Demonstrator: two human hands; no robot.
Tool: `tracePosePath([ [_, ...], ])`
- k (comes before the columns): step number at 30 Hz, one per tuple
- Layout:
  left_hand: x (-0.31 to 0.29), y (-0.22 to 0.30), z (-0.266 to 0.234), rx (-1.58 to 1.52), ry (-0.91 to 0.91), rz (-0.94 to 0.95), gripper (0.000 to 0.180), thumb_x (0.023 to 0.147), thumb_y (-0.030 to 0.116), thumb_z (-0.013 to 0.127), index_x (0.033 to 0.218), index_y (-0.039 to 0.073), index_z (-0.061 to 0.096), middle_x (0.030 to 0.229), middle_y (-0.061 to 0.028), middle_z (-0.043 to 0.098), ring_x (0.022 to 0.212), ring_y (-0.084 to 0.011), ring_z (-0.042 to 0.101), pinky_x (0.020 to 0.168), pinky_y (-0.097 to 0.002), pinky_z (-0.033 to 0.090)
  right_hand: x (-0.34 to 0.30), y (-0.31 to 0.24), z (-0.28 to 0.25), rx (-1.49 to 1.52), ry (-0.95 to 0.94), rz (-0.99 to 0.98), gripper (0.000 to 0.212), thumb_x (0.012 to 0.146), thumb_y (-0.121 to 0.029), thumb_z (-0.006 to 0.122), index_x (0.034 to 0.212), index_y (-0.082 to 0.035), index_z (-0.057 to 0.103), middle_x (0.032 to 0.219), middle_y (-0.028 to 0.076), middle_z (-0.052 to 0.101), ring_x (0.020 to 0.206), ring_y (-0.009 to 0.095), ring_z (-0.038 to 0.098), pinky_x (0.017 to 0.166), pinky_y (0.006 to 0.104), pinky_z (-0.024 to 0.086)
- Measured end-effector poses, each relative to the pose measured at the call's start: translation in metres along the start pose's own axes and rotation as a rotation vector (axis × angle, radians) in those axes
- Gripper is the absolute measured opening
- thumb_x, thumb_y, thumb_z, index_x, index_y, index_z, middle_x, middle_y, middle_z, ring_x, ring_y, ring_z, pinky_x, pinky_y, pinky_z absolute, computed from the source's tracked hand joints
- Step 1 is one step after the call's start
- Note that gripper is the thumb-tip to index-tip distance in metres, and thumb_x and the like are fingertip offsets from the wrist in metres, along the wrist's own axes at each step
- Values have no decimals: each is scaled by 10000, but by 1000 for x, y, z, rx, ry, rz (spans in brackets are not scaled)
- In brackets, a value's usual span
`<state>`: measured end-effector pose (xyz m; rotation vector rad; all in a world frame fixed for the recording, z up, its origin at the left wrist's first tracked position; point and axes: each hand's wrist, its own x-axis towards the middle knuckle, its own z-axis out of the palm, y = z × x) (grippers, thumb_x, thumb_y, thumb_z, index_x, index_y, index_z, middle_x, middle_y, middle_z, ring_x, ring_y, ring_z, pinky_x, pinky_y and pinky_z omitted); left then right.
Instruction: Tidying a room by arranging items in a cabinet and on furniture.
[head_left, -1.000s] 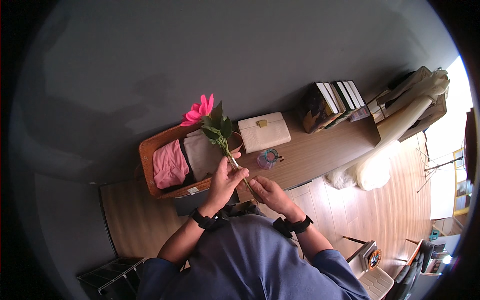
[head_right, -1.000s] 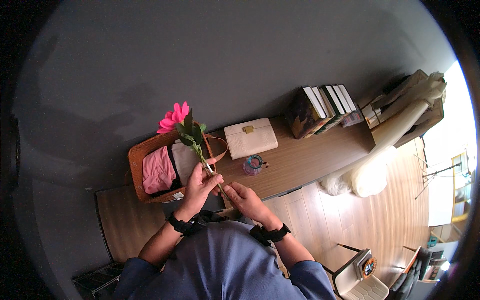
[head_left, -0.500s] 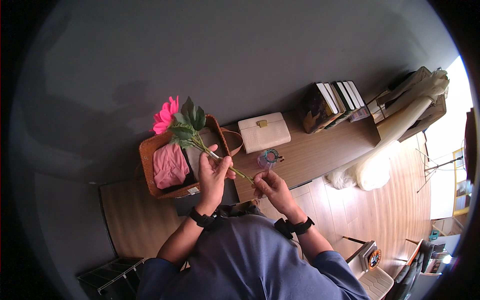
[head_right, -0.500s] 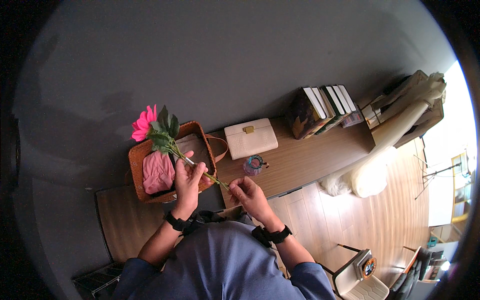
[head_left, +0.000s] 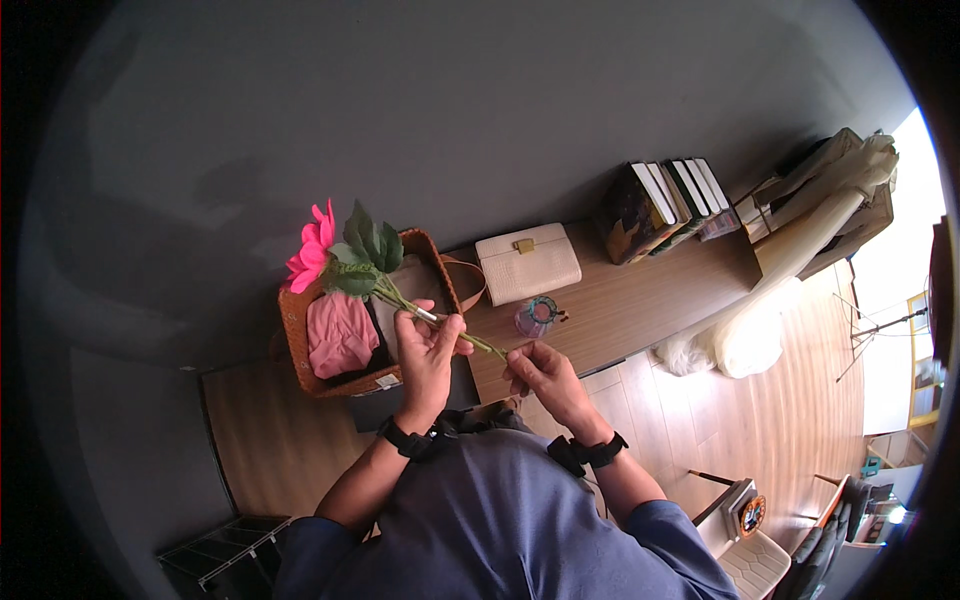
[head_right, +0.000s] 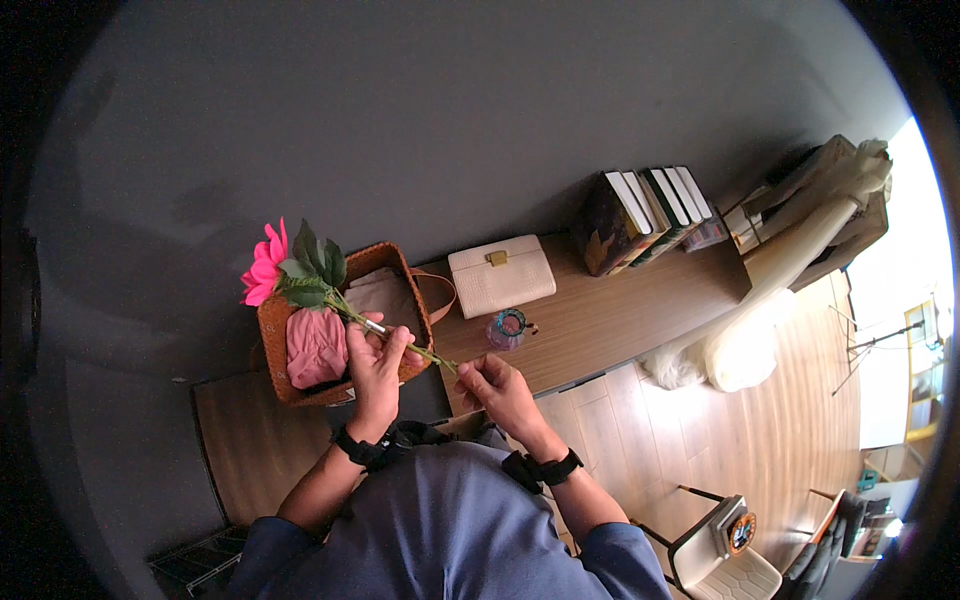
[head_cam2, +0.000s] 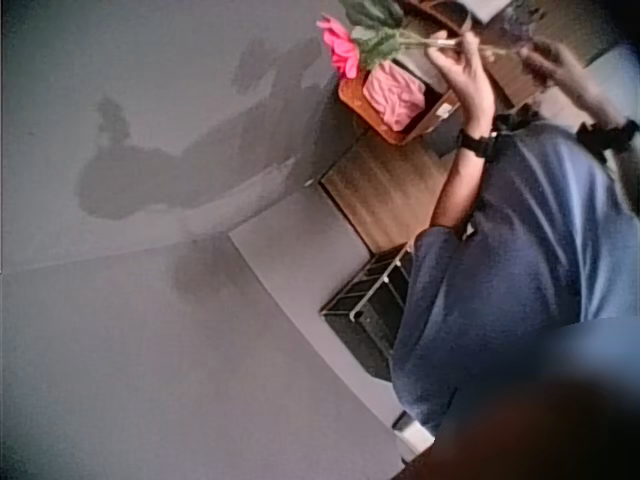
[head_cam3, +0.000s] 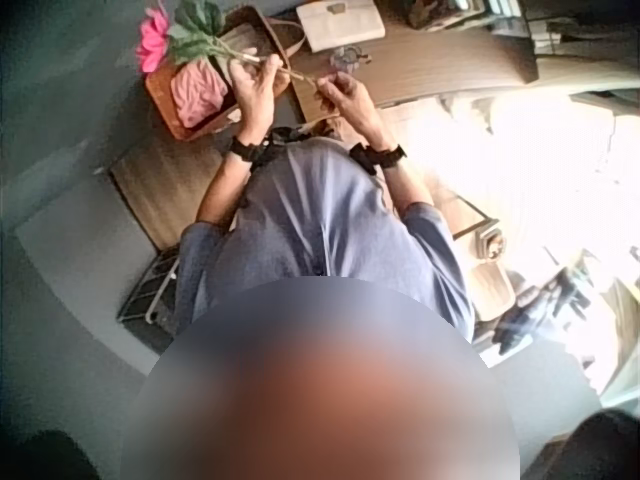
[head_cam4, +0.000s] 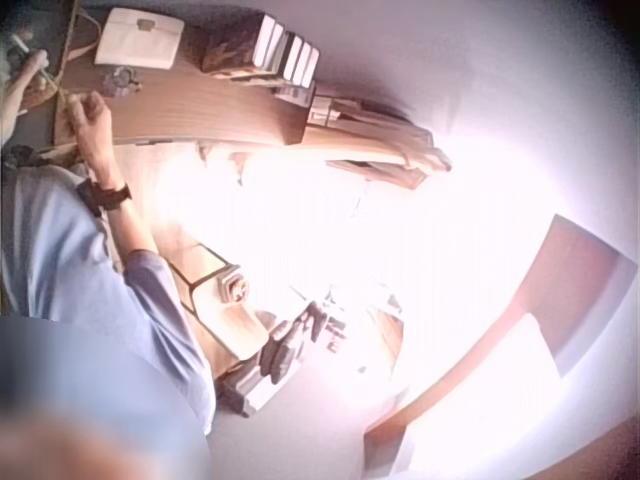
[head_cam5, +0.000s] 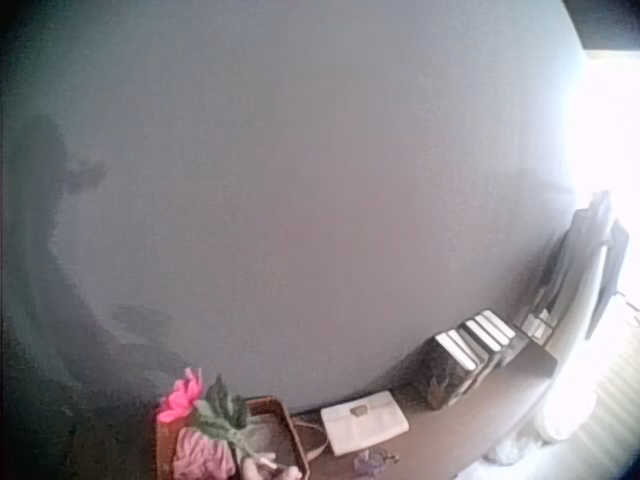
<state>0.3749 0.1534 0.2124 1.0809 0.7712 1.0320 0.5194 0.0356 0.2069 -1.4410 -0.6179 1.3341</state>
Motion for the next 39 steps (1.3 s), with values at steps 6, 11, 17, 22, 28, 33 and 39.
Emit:
tracePosePath([
  [6, -1, -1, 1, -24, 6, 8, 307, 934, 107, 598, 1111, 51, 353, 867, -97, 602, 625, -133, 624, 572, -245, 537, 0, 1, 0, -6, 30, -31, 214, 974, -251, 558, 973, -37, 559, 810, 21, 622, 680, 79, 586, 620, 220, 474],
  [11, -4, -1, 1, -51, -35, -33, 310, 933, 92, 592, 1109, 55, 340, 874, -111, 605, 633, -144, 629, 586, -257, 552, -2, 3, -1, 13, 59, -106, 182, 977, -237, 552, 988, -56, 551, 837, 10, 617, 696, 72, 581, 625, 220, 469],
  [17, -9, -8, 4, -87, -78, -98, 338, 925, 83, 602, 1119, 59, 326, 900, -125, 614, 704, -157, 642, 631, -266, 569, -6, -1, 4, -45, 87, -140, 202, 969, -237, 568, 979, -37, 542, 816, 7, 603, 696, 71, 548, 631, 224, 462],
  [22, -13, -9, 5, -70, -234, -154, 321, 932, 83, 591, 1116, 64, 329, 915, -117, 613, 825, -160, 655, 682, -268, 570, -6, 1, 5, -39, 79, -151, 199, 968, -234, 568, 976, -37, 542, 820, 5, 604, 700, 71, 549, 637, 223, 464],
  [28, -12, -13, 5, -43, -237, -151, 305, 937, 112, 596, 1107, 57, 348, 959, -128, 623, 847, -149, 653, 681, -252, 553, -8, 1, 4, -43, 73, -170, 185, 959, -217, 585, 977, -38, 539, 822, 2, 600, 703, 69, 549, 638, 219, 466],
  [33, -12, -12, 5, -38, -251, -169, 292, 934, 105, 600, 1097, 58, 362, 936, -119, 630, 828, -140, 650, 679, -245, 544, -9, 0, 4, -15, 63, -189, 169, 956, -190, 589, 993, -33, 539, 826, -2, 598, 710, 68, 554, 653, 217, 474],
  [39, -13, -10, 8, -84, -245, -133, 277, 936, 105, 596, 1090, 65, 369, 918, -113, 642, 800, -133, 644, 683, -245, 535, -8, -2, -1, -22, -20, -182, 194, 964, -174, 570, 1086, -25, 548, 842, -7, 589, 723, 66, 558, 662, 220, 478],
])
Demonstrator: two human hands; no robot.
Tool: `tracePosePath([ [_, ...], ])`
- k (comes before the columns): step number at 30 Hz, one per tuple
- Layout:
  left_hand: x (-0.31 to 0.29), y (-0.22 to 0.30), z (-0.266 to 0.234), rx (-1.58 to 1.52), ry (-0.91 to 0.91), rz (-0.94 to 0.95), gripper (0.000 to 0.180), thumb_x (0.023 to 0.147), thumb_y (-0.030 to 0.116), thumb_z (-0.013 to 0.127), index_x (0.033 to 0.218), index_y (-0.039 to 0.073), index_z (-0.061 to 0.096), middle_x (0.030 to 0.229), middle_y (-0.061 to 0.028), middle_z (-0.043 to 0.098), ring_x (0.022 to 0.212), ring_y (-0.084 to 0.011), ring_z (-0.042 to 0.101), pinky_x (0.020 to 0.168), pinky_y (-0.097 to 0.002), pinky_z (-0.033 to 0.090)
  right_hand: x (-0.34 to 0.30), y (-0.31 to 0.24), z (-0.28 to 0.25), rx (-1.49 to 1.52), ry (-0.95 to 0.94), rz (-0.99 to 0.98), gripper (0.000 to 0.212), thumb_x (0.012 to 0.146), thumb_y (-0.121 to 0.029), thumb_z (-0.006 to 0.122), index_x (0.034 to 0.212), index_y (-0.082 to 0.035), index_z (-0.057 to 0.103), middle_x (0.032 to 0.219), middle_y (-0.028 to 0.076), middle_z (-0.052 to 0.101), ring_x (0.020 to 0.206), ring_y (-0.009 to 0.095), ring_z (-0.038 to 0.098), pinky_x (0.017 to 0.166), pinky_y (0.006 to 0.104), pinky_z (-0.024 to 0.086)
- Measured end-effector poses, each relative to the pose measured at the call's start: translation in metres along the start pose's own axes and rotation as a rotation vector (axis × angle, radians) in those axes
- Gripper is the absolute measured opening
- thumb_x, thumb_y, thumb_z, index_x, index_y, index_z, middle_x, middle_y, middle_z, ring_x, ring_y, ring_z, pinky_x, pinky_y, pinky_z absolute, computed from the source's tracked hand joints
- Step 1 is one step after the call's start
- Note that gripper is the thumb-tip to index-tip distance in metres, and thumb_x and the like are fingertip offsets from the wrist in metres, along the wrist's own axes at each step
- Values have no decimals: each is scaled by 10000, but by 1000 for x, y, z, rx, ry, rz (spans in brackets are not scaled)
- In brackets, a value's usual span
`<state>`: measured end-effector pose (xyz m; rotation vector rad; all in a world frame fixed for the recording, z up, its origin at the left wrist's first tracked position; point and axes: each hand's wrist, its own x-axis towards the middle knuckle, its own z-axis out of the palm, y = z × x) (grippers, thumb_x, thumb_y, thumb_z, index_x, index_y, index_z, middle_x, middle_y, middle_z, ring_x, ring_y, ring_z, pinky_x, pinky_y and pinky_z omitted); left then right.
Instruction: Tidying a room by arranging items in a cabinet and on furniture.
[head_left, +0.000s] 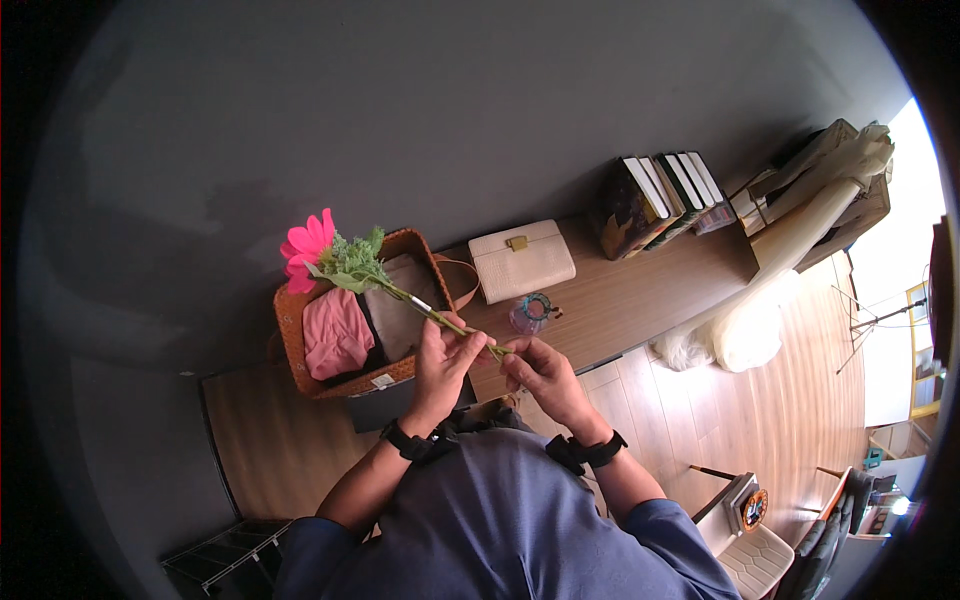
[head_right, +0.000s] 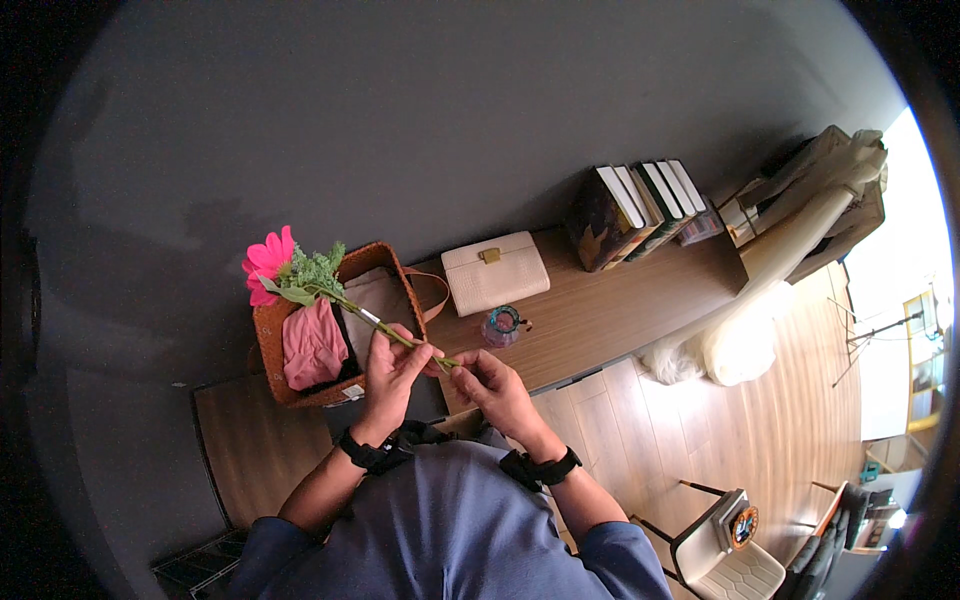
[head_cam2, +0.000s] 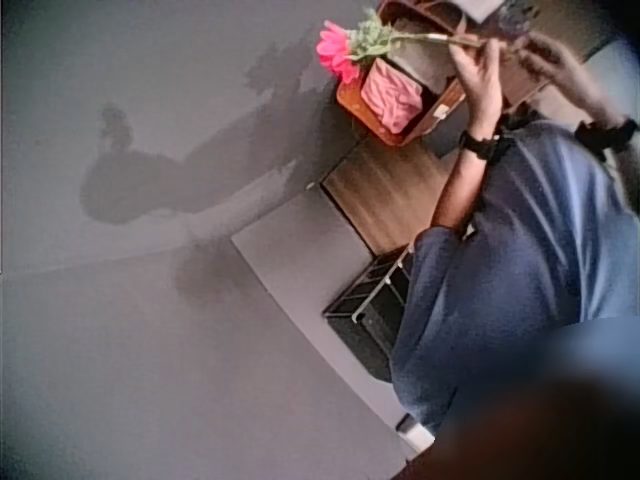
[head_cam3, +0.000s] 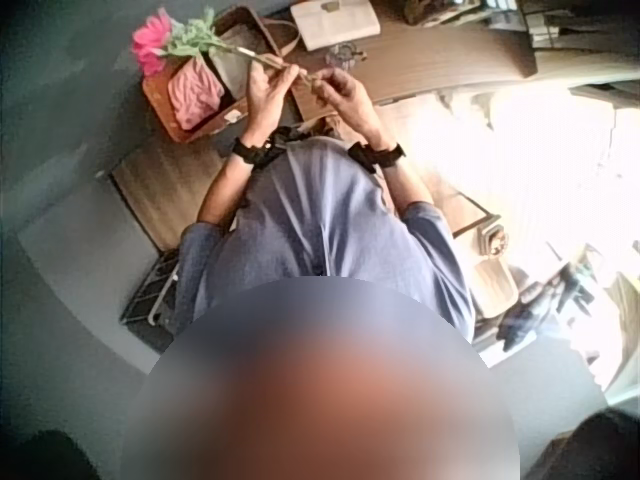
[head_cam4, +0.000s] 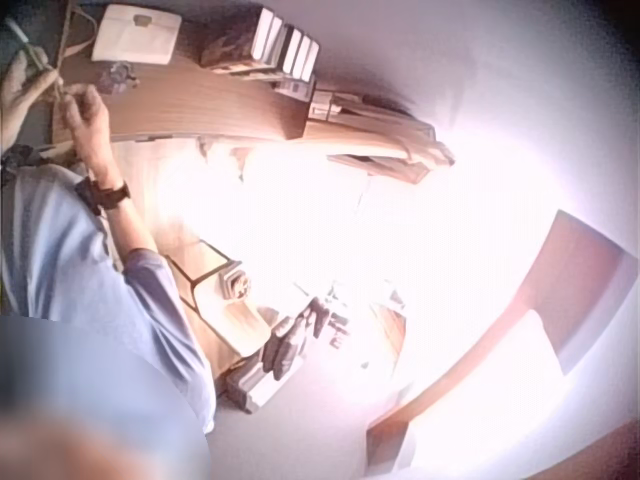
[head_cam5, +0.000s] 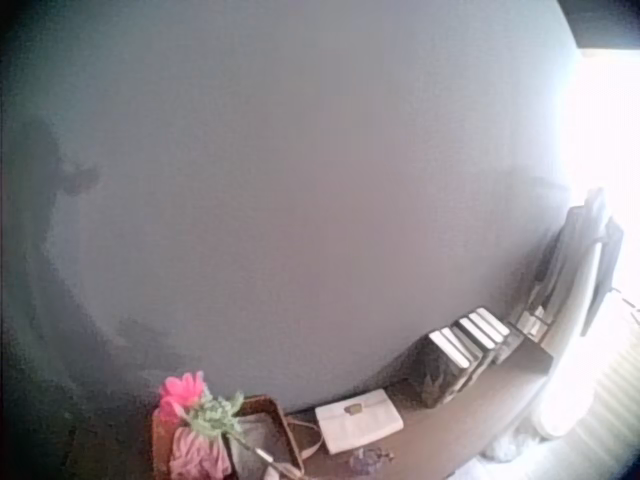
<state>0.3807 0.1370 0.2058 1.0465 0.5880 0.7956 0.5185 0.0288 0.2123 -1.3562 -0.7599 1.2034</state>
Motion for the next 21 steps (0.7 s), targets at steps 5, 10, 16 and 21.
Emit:
tracePosePath([
  [5, 0, 5, 0, 13, -14, 30, 204, 948, 110, 576, 1058, 85, 406, 905, -107, 650, 794, -131, 627, 691, -248, 517, 1, -5, -1, 48, -81, 32, 191, 970, -160, 558, 1104, -25, 545, 866, -13, 576, 744, 62, 549, 681, 218, 473],
  [10, -2, 7, -1, 2, -14, 34, 226, 940, 110, 591, 1059, 63, 405, 909, -116, 653, 776, -119, 624, 695, -242, 520, 0, -10, 1, 101, -128, 51, 190, 971, -161, 557, 1109, -32, 537, 884, -12, 573, 760, 60, 545, 691, 215, 470],
  [16, -3, 11, 0, 22, -62, 60, 200, 946, 114, 582, 1061, 77, 422, 913, -90, 647, 825, -123, 623, 722, -242, 502, 0, -11, 1, 100, -151, 95, 190, 975, -169, 550, 1098, -25, 535, 891, -4, 579, 760, 61, 542, 695, 214, 471],
  [21, -2, 13, -1, 46, -119, 92, 181, 956, 113, 565, 1056, 55, 426, 934, -98, 646, 843, -117, 624, 742, -241, 510, -2, -11, 1, 122, -162, 109, 189, 980, -175, 541, 1086, -18, 536, 895, 0, 583, 765, 62, 542, 699, 215, 472],
])
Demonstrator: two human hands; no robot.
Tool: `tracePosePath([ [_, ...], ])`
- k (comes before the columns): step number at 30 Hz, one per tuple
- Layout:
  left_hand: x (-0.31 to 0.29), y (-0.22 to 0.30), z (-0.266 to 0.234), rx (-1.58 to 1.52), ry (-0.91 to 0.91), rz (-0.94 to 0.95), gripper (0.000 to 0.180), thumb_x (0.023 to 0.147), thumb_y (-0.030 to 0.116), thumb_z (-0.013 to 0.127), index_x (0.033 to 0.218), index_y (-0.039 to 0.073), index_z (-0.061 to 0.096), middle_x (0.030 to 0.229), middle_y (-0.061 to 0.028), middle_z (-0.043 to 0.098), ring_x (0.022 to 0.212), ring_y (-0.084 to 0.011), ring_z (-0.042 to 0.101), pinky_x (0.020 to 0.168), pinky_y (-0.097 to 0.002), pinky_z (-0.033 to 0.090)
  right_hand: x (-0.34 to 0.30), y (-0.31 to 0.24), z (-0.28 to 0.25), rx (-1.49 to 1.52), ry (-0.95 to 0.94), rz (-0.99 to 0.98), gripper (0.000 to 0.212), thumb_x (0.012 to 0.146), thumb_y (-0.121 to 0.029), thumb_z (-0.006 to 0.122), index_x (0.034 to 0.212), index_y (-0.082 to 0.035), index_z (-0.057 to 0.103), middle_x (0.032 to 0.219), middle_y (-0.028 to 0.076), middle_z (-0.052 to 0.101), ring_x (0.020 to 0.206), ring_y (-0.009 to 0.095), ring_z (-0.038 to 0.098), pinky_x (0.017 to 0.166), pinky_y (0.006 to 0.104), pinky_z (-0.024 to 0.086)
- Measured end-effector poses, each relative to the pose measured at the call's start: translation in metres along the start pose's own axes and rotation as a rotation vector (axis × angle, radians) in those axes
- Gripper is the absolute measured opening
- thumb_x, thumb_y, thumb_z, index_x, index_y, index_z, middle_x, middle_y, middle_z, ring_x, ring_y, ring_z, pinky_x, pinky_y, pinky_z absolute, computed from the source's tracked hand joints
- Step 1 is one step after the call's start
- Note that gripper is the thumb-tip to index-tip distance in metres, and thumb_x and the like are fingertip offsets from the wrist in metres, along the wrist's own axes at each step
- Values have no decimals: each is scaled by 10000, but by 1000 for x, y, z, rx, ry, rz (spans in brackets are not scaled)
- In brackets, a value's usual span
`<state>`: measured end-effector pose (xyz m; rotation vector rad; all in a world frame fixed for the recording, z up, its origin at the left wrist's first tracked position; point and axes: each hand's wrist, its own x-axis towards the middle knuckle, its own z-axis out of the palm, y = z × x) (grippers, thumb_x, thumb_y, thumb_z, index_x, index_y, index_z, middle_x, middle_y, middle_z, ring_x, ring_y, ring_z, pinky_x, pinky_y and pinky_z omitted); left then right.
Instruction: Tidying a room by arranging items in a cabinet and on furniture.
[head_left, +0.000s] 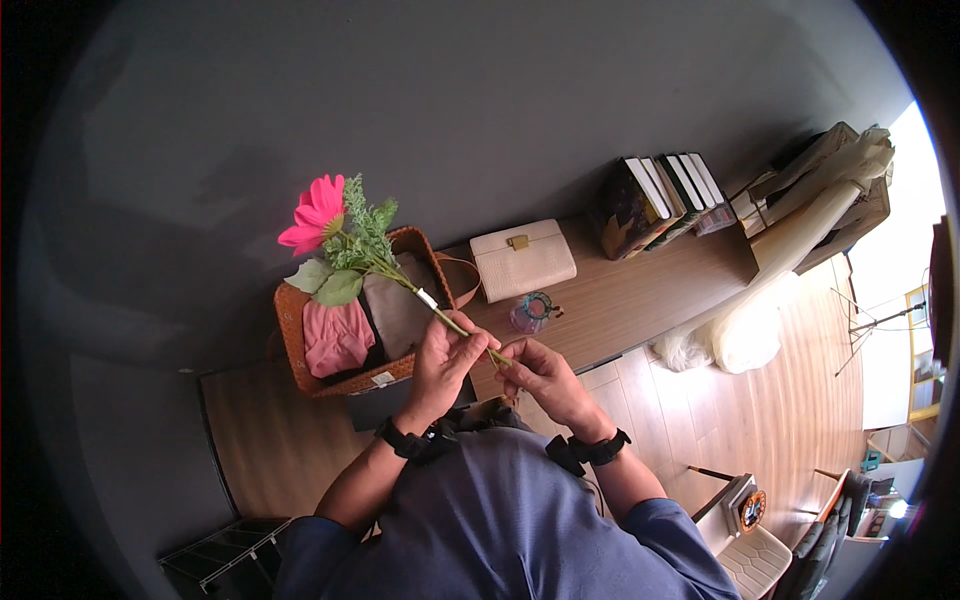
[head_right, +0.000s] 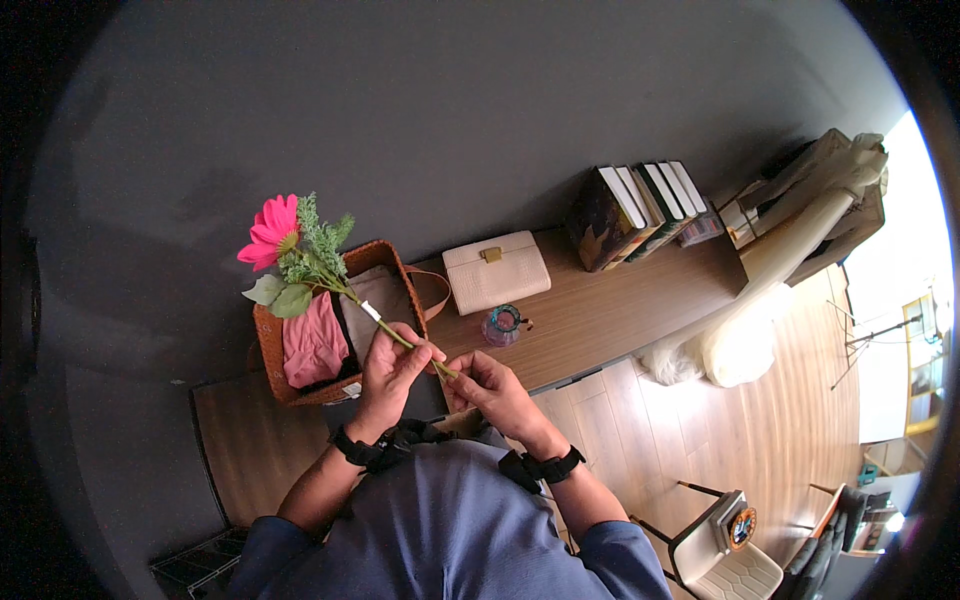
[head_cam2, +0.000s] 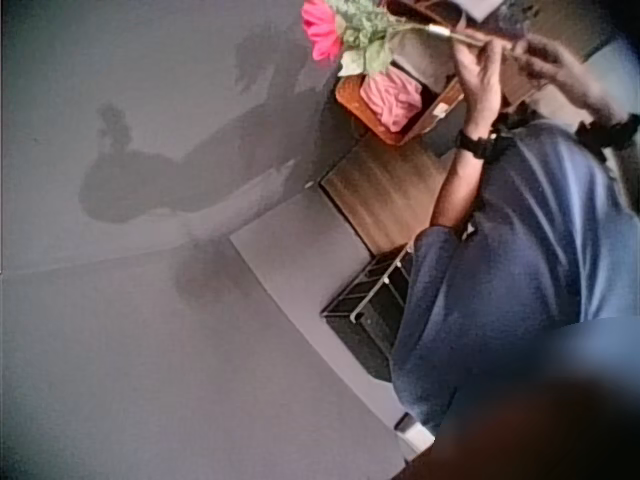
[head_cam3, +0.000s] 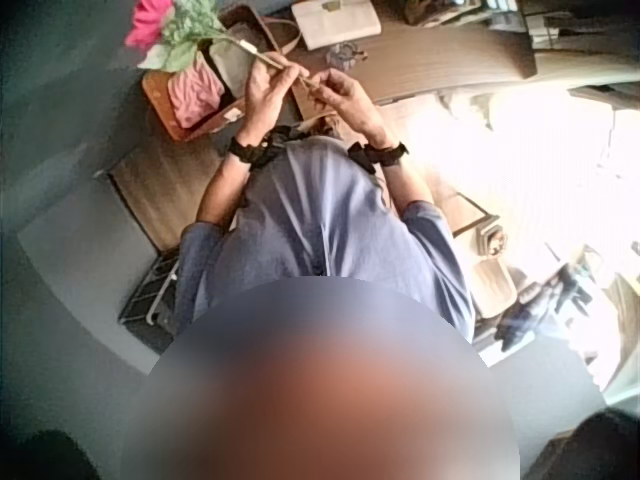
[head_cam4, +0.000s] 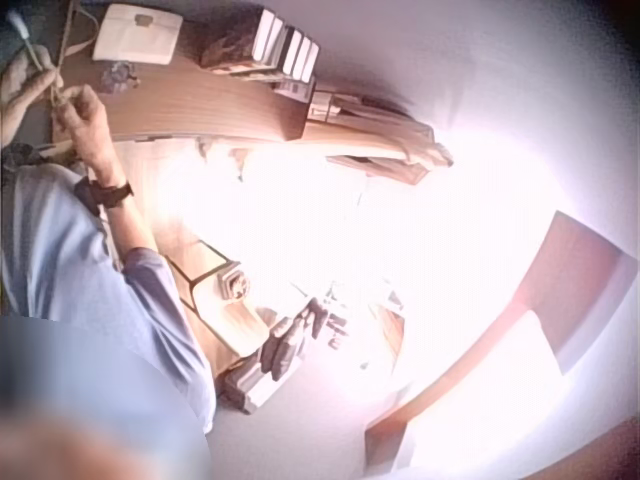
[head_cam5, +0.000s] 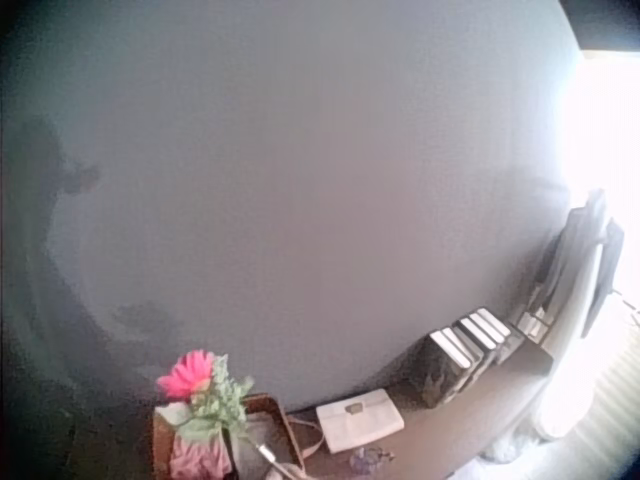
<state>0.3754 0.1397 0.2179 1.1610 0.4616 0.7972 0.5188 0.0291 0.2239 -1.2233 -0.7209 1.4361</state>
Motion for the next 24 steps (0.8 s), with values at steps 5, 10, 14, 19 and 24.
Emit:
tracePosePath([
  [5, 0, 0, 1, 29, -12, -11, 140, 974, 110, 528, 1051, 54, 425, 901, -61, 603, 832, -97, 595, 737, -229, 481, 0, 2, 2, -18, 24, -53, 178, 982, -171, 537, 1074, -18, 542, 903, -1, 586, 779, 62, 545, 710, 215, 475],
  [10, 0, -4, 3, 87, -34, 46, 143, 971, 95, 524, 1059, 75, 413, 873, -57, 597, 775, -90, 562, 697, -218, 457, 0, 4, 3, -41, 30, -42, 175, 982, -170, 536, 1065, -16, 546, 906, 0, 587, 781, 64, 552, 712, 216, 479],
  [14, -1, -1, 3, 90, -45, 54, 135, 978, 102, 514, 1048, 34, 420, 896, -52, 566, 802, -77, 562, 720, -209, 467, 0, 1, 3, -2, 20, -30, 179, 982, -172, 537, 1063, -13, 546, 903, 3, 590, 773, 66, 561, 711, 220, 484],
  [19, -1, -1, 1, 145, -22, 29, 144, 978, 124, 524, 1051, 43, 430, 882, -37, 556, 772, -61, 541, 684, -201, 455, 0, 7, -1, 3, 46, -74, 182, 987, -168, 524, 1072, -9, 545, 914, 14, 601, 776, 78, 578, 722, 225, 489],
  [24, -1, -7, -1, 190, 83, -23, 184, 965, 167, 566, 1047, 53, 447, 844, -13, 539, 725, -43, 515, 628, -190, 432, -1, 6, -4, 88, 83, -50, 204, 988, -158, 518, 1119, -5, 546, 937, 24, 614, 799, 94, 595, 748, 236, 497],
])
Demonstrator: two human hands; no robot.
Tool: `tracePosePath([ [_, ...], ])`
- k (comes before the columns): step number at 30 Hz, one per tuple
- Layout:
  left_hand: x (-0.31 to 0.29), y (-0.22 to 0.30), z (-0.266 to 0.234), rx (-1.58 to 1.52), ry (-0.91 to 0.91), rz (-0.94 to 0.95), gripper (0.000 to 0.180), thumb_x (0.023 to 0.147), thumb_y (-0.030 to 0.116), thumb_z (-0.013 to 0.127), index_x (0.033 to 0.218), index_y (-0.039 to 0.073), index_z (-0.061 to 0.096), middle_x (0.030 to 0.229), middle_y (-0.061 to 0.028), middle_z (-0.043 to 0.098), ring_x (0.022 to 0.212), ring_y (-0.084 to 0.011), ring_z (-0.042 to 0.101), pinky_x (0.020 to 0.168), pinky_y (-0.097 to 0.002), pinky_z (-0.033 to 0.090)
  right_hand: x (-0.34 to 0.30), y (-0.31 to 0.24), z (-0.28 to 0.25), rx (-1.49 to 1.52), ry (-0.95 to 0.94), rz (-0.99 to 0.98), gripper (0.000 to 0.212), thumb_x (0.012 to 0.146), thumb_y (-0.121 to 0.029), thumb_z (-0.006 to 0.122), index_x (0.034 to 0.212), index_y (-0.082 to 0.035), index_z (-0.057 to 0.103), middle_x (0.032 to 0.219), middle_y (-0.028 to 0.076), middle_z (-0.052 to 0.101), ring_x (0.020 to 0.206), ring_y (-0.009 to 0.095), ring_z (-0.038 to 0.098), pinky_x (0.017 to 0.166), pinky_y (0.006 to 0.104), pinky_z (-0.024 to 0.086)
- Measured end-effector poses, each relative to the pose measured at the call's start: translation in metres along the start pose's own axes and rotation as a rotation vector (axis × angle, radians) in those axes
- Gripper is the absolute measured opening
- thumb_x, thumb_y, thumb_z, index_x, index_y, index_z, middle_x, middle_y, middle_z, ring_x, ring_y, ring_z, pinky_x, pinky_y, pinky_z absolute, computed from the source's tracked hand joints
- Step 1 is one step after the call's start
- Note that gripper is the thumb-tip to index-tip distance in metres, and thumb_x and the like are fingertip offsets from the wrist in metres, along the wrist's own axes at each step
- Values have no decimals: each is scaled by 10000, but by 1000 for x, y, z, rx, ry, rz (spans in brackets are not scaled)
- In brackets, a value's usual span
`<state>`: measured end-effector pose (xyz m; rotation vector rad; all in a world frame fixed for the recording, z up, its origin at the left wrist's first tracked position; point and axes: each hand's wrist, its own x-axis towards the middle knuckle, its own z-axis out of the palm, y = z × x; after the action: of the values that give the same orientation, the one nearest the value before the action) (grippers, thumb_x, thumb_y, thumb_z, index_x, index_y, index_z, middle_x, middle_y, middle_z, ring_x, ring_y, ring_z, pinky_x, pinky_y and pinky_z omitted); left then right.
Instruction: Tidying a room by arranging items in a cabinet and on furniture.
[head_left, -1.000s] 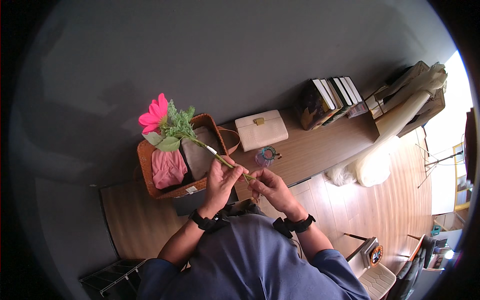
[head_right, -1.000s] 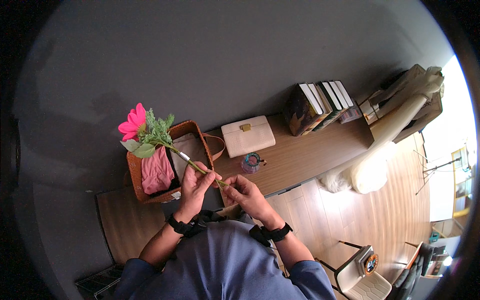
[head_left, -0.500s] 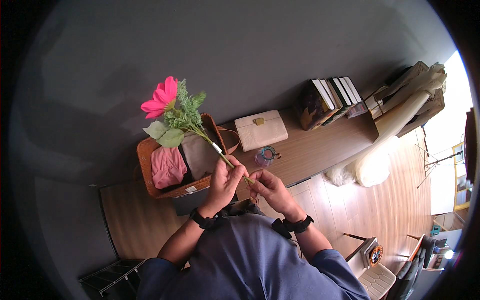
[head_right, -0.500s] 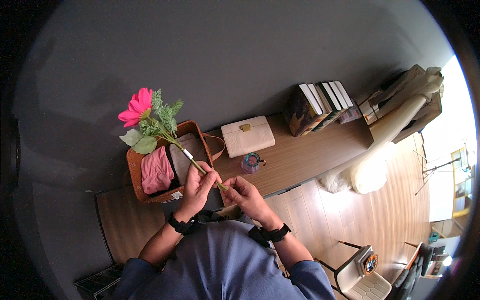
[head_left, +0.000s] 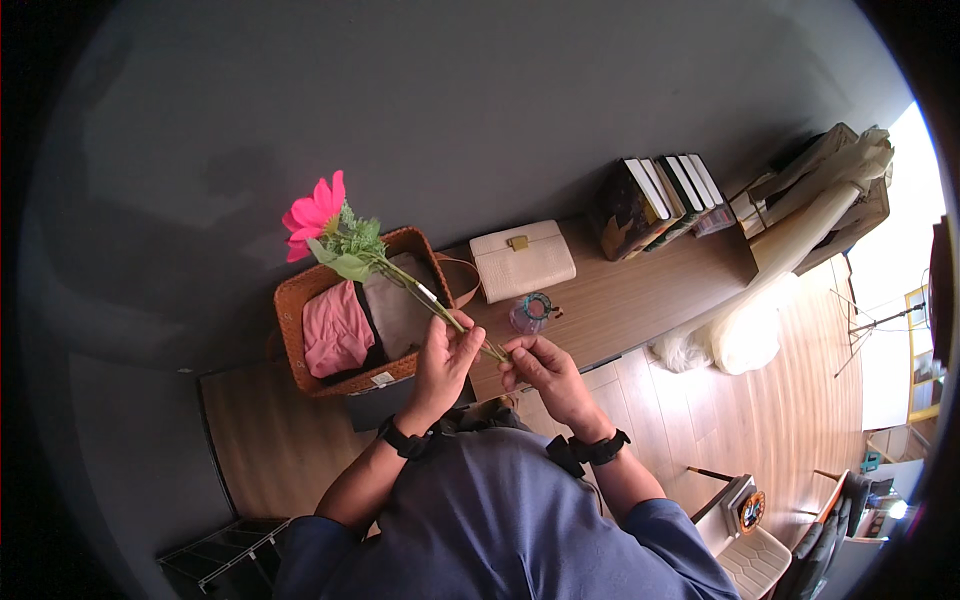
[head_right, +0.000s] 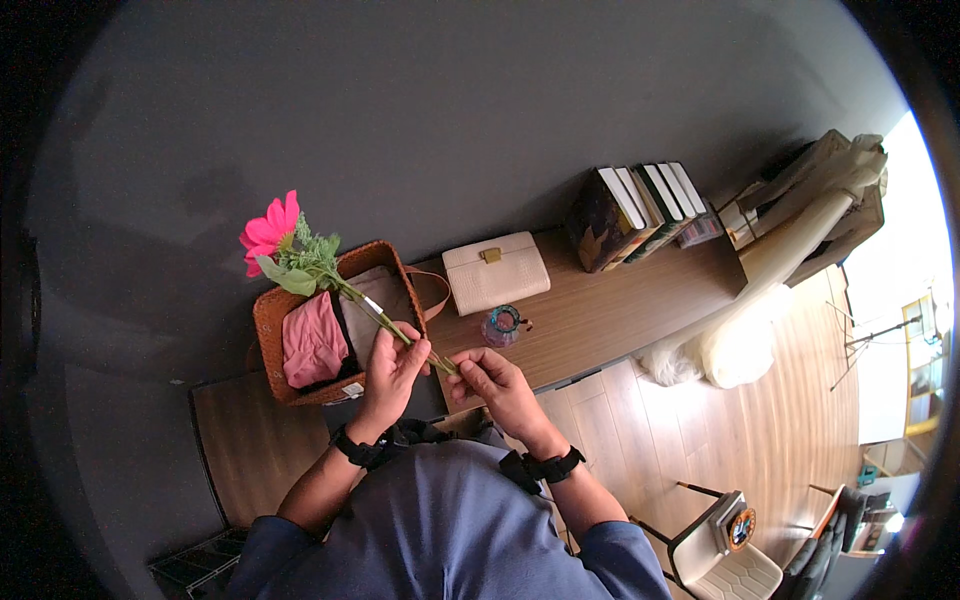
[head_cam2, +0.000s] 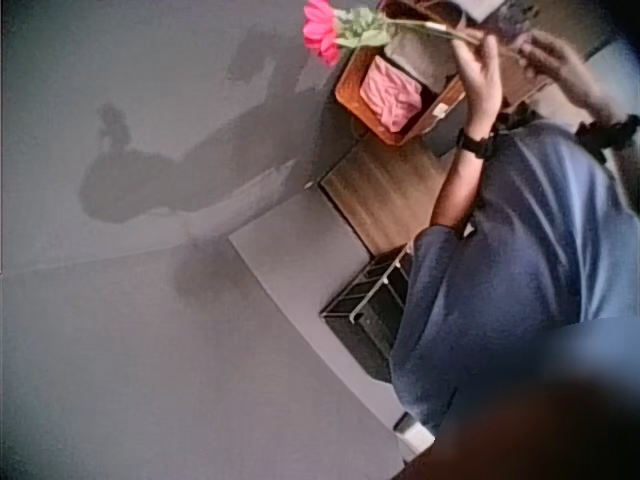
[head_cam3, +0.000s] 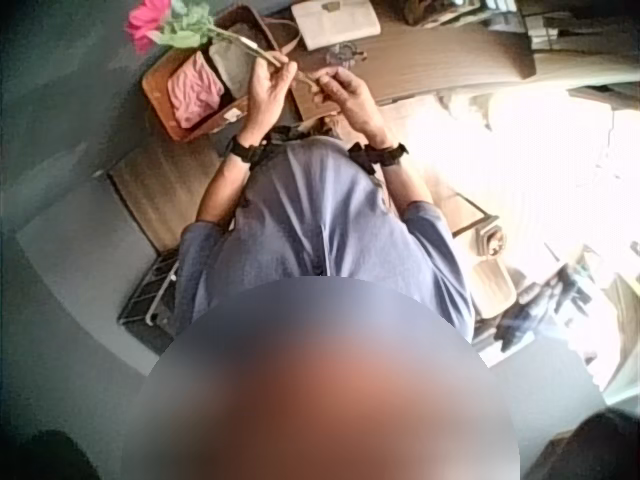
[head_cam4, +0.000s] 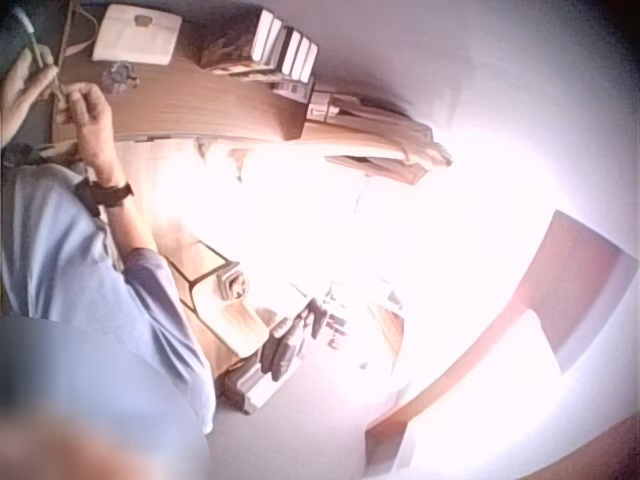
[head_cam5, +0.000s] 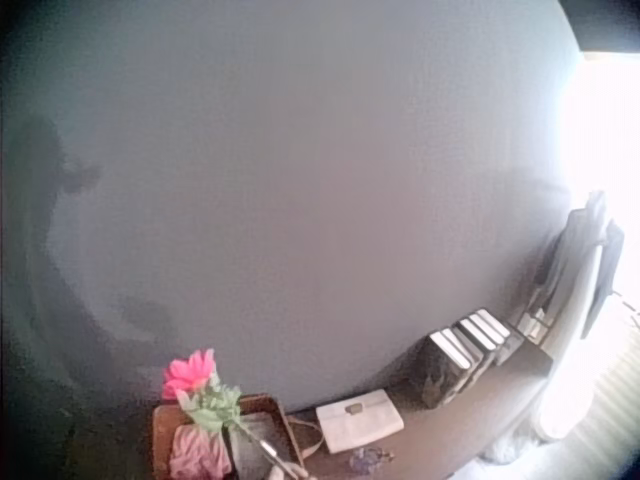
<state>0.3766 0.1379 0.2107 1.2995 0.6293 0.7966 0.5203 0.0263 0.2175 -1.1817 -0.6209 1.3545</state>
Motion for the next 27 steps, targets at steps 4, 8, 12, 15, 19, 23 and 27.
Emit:
tracePosePath([
  [4, 0, -2, -1, -16, 24, -27, 207, 953, 173, 591, 1049, 56, 451, 815, 7, 518, 705, -41, 516, 611, -190, 431, 0, 0, 2, -20, -15, -13, 242, 980, -148, 532, 1170, 1, 540, 946, 22, 619, 829, 94, 600, 775, 242, 499],
  [8, 1, -4, -1, -14, 51, -22, 221, 941, 163, 609, 1052, 55, 451, 804, 11, 513, 711, -40, 518, 610, -184, 429, 0, 5, 1, -95, -15, -55, 264, 965, -134, 558, 1190, 3, 540, 962, 17, 624, 841, 87, 598, 775, 237, 499],
  [12, 4, -7, 2, -55, 83, 19, 230, 934, 154, 620, 1049, 51, 450, 806, 10, 513, 715, -43, 518, 608, -185, 427, 2, 7, 3, -142, 2, -69, 260, 956, -129, 575, 1180, 1, 553, 968, 16, 631, 838, 83, 597, 763, 232, 501],
  [15, 3, -7, -1, -31, 63, -14, 264, 926, 146, 630, 1081, 42, 445, 819, 1, 519, 720, -50, 521, 613, -190, 430, 2, 5, 5, -193, 31, -83, 247, 951, -128, 584, 1160, 3, 569, 952, 21, 641, 822, 80, 598, 751, 231, 503],
  [19, 1, -2, 2, -23, 28, -50, 332, 914, 150, 648, 1134, 33, 430, 824, -11, 536, 704, -58, 524, 611, -194, 432, 2, 3, 9, -275, 93, -129, 230, 941, -118, 597, 1138, 0, 584, 910, 28, 650, 796, 82, 603, 723, 238, 509],
  [23, 0, -1, 2, -53, 12, -69, 352, 909, 171, 658, 1141, 38, 430, 805, -8, 544, 679, -60, 524, 603, -192, 429, 2, 0, 13, -370, 117, -157, 219, 935, -113, 604, 1121, 1, 591, 895, 38, 651, 785, 83, 609, 704, 242, 512],
  [27, 1, -4, 0, -16, -20, -76, 360, 906, 180, 663, 1142, 40, 430, 800, -8, 547, 679, -61, 529, 602, -192, 429, 3, -1, 14, -441, 107, -143, 219, 945, -114, 587, 1132, 0, 571, 924, 45, 667, 833, 103, 643, 746, 247, 522],
])
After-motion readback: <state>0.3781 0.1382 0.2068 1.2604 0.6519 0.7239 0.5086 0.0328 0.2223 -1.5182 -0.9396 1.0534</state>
